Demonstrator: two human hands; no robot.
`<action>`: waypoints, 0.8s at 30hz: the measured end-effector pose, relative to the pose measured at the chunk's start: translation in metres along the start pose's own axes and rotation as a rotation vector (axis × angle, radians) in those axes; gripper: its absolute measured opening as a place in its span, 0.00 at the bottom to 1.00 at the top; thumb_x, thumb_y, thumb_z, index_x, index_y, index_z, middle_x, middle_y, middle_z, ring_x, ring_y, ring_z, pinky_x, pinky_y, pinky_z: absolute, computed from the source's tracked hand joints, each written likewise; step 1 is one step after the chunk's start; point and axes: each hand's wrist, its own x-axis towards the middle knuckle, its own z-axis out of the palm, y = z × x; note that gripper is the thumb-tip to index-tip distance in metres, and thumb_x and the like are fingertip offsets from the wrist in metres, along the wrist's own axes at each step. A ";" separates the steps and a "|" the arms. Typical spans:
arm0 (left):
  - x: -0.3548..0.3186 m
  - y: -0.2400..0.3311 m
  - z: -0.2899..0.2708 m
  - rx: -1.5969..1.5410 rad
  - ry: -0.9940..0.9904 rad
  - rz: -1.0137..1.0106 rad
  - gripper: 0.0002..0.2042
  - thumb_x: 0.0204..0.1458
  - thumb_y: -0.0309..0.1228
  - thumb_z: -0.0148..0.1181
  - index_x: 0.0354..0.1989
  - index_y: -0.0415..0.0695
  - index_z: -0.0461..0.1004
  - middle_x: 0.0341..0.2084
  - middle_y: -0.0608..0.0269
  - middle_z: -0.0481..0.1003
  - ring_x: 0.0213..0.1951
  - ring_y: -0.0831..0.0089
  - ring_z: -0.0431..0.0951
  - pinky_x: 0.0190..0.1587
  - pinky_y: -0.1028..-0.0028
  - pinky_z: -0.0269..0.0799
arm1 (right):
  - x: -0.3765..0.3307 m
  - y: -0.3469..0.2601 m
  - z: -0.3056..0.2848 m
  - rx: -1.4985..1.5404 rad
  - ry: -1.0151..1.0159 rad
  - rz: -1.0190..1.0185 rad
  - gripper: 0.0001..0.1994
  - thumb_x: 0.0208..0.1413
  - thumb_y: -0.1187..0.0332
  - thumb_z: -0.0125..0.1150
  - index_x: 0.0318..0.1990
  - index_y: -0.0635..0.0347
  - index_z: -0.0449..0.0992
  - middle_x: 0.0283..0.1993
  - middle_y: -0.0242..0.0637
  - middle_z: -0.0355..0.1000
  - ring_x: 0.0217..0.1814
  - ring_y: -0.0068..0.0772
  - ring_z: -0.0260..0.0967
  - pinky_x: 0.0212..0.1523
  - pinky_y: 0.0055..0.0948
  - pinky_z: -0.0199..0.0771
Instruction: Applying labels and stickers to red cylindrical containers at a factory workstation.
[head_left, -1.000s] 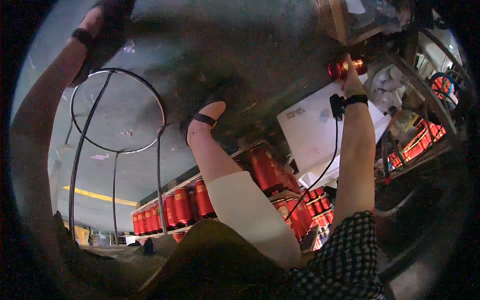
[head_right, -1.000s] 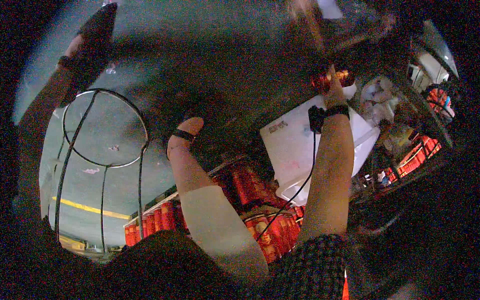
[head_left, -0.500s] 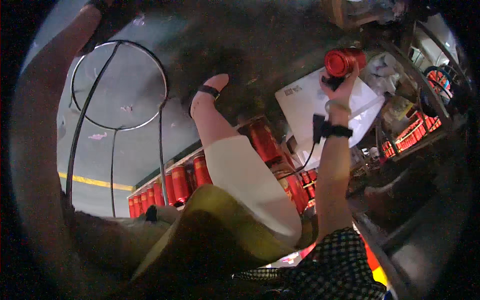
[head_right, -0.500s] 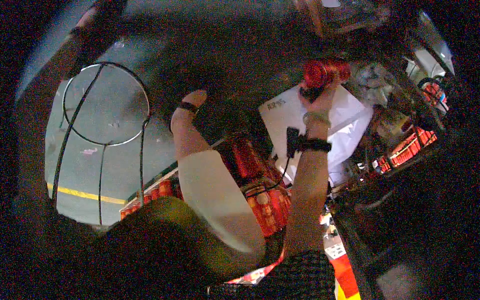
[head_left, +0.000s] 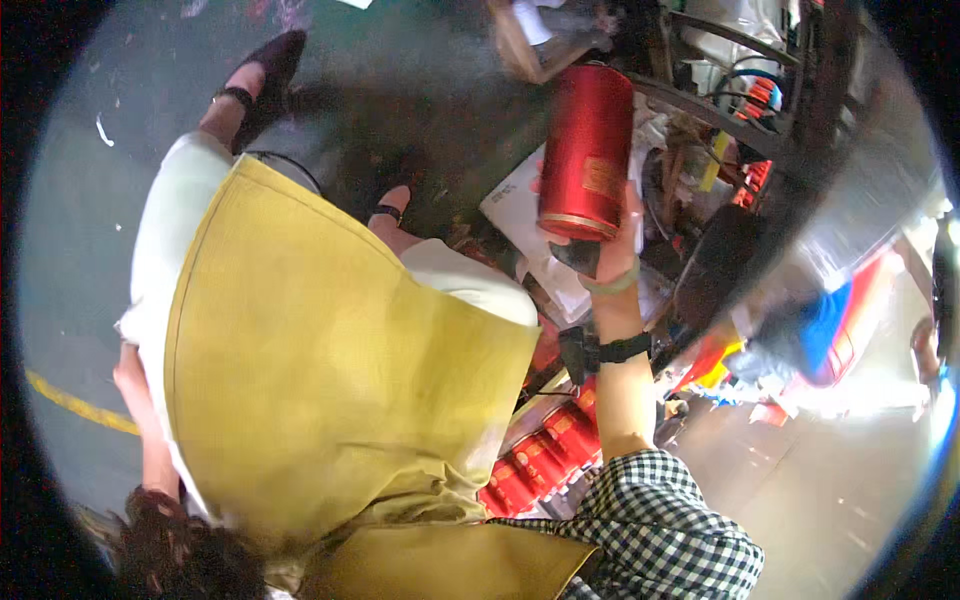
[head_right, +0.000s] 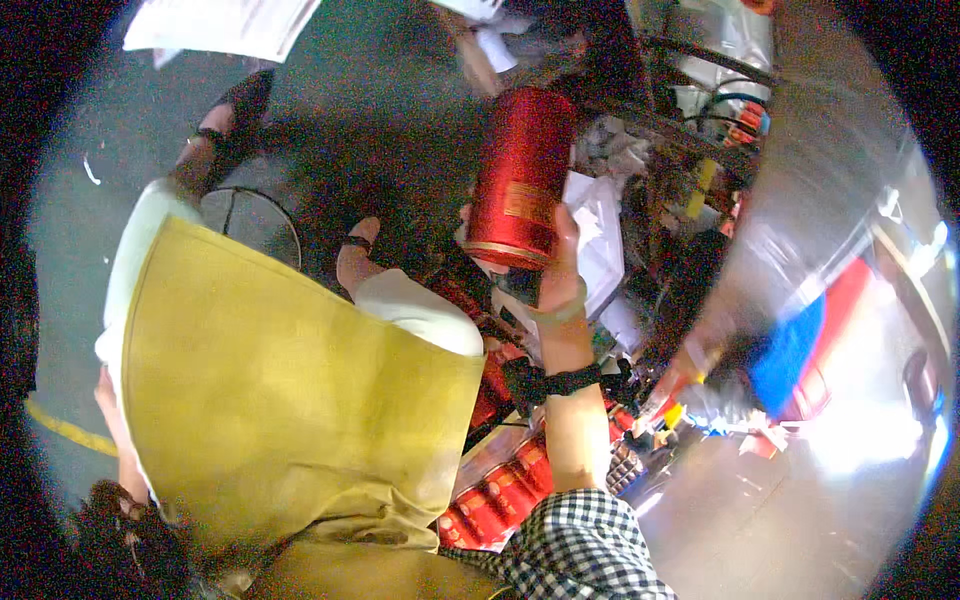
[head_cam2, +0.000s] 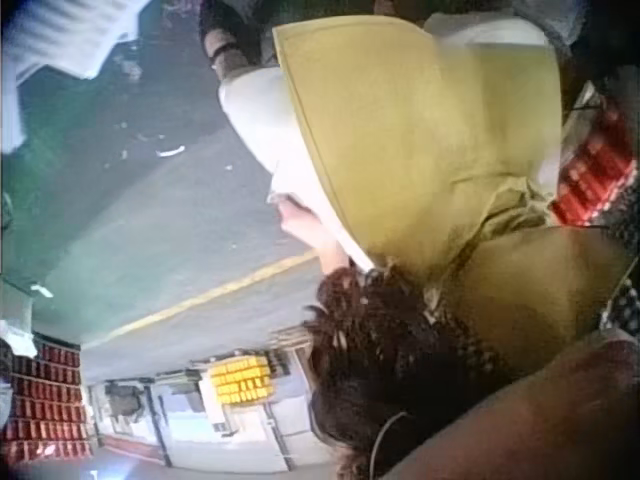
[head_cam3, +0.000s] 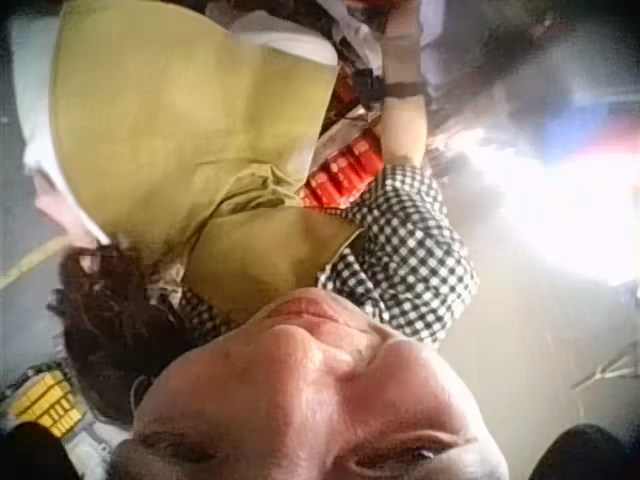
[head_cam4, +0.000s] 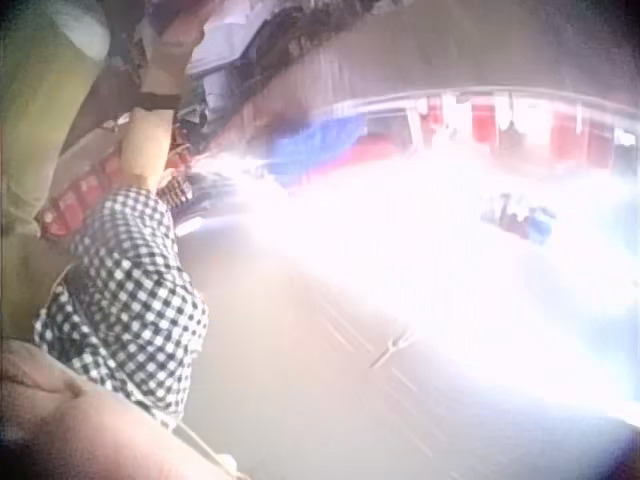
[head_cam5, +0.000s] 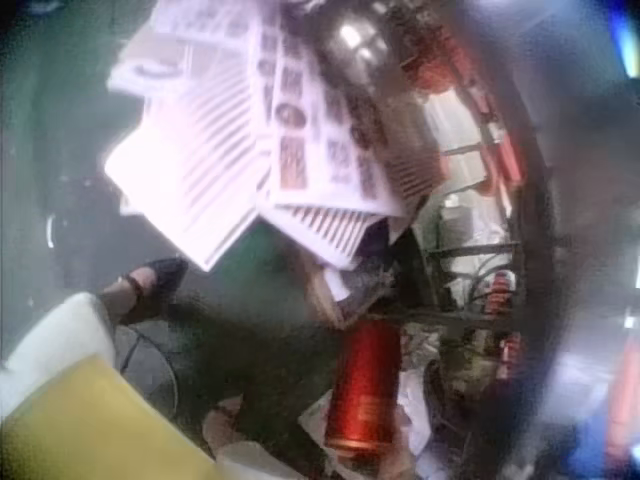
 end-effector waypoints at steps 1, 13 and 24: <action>-0.006 -0.002 -0.005 -0.075 0.003 -0.054 0.22 0.72 0.41 0.41 0.49 0.32 0.74 0.29 0.59 0.77 0.29 0.75 0.73 0.31 0.70 0.70 | -0.007 -0.003 0.016 -0.132 0.021 -0.009 0.42 0.61 0.34 0.52 0.67 0.65 0.63 0.57 0.54 0.75 0.53 0.44 0.79 0.46 0.35 0.83; -0.006 0.036 0.001 0.294 0.051 0.239 0.17 0.68 0.38 0.49 0.44 0.33 0.76 0.23 0.39 0.76 0.26 0.41 0.78 0.29 0.54 0.70 | -0.047 0.028 0.157 -0.143 0.029 0.056 0.45 0.59 0.36 0.58 0.70 0.67 0.57 0.63 0.58 0.70 0.61 0.49 0.74 0.56 0.41 0.81; 0.005 0.023 0.010 0.421 0.161 0.407 0.18 0.66 0.38 0.47 0.39 0.34 0.77 0.23 0.36 0.77 0.28 0.37 0.79 0.31 0.45 0.73 | -0.105 -0.032 0.275 0.598 -0.051 0.368 0.33 0.64 0.35 0.51 0.62 0.51 0.67 0.52 0.44 0.77 0.40 0.30 0.75 0.24 0.26 0.69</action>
